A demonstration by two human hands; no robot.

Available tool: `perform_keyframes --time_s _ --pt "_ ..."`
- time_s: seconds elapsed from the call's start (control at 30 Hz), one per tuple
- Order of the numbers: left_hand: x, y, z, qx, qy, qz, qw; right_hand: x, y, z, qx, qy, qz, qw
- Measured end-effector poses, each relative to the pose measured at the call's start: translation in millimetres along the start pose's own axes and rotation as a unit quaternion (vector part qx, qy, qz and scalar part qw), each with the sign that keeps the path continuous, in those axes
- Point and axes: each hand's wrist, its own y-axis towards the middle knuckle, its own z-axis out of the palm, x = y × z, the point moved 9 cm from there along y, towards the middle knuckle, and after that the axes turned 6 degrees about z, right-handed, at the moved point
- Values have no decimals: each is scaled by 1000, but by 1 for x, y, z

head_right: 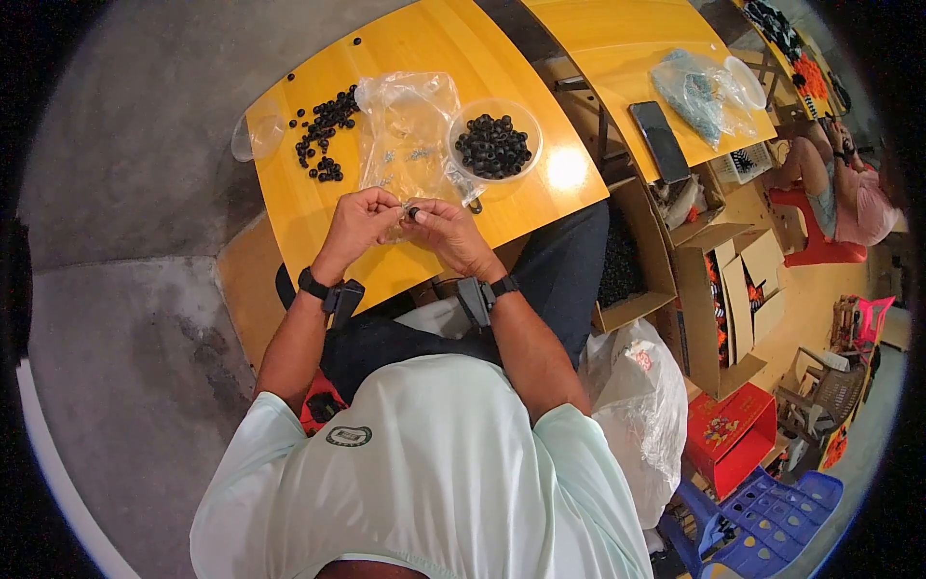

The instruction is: The person sorts small parts by hand, taking them from a pile and placing them into a plastic bag and a plastic bowl.

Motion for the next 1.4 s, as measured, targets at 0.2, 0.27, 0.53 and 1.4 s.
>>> perform_keyframes --time_s 0.2,0.27,0.53,1.4 --pt "9 5 -6 -37 -24 -3 999 0 2 -2 15 23 -4 1000" --pt "16 10 -10 -37 -47 -35 998 -1 2 -3 15 48 4 999" --pt "-25 48 -27 -108 402 152 896 4 4 2 33 50 -7 998" --pt "-34 66 -20 -127 429 180 876 4 1 5 41 63 -2 997"
